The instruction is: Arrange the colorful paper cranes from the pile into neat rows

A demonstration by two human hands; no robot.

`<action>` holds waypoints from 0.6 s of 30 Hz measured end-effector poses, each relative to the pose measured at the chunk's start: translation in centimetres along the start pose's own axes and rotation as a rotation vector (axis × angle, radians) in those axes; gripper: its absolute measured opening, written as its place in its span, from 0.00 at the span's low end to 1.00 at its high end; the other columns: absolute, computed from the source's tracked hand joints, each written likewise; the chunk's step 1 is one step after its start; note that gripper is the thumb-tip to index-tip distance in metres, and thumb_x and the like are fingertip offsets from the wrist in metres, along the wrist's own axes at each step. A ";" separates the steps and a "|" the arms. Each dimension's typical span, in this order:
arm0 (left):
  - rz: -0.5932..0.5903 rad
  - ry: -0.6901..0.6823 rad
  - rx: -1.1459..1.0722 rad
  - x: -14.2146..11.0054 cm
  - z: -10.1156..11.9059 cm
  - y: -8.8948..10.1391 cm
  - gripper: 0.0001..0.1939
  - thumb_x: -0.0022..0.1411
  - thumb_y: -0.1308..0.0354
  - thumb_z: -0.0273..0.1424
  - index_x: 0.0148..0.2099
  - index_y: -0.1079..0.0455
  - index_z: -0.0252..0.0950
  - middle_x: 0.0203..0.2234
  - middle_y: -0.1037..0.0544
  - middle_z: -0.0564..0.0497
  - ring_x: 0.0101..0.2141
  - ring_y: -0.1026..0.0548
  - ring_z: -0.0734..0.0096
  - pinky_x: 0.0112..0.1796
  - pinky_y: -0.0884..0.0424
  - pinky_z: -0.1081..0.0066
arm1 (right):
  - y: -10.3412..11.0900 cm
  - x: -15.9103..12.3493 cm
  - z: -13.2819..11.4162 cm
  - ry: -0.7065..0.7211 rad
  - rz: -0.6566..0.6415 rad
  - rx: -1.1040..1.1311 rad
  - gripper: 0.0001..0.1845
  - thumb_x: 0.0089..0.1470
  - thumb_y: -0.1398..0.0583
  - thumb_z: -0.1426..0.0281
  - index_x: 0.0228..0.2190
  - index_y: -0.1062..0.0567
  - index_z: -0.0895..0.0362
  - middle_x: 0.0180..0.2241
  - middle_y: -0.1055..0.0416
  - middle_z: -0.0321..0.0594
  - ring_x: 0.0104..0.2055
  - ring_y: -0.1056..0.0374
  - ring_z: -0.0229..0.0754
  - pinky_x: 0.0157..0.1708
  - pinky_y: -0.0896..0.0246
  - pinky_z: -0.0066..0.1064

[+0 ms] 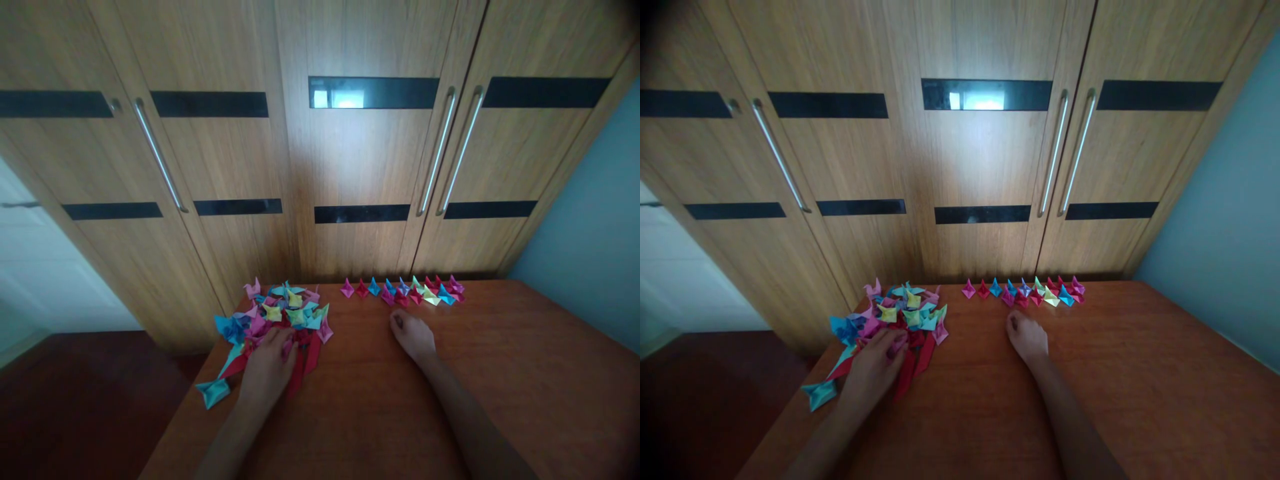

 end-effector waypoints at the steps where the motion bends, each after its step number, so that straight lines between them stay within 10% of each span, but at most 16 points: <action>1: -0.001 0.007 0.026 0.3 -0.2 0.1 0.12 0.61 0.51 0.31 0.45 0.31 0.38 0.41 0.27 0.47 0.40 0.27 0.63 0.41 0.32 0.67 | 0.0 0.0 0.0 0.000 -0.001 0.001 0.12 0.58 0.49 0.63 0.37 0.27 0.50 0.35 0.26 0.37 0.37 0.31 0.42 0.30 0.48 0.27; 18: -0.210 -0.040 0.255 2.1 5.2 -5.9 0.14 0.62 0.52 0.34 0.47 0.32 0.36 0.40 0.27 0.41 0.36 0.26 0.58 0.35 0.33 0.66 | 0.4 0.0 -0.3 0.017 0.012 0.020 0.12 0.58 0.50 0.62 0.35 0.27 0.50 0.35 0.26 0.36 0.37 0.30 0.42 0.29 0.48 0.27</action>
Point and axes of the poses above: each hand's wrist, its own x-axis towards the middle knuckle, its own y-axis out of the back of the hand, z = x × y, the point moved 8 cm from there along x, towards the middle knuckle
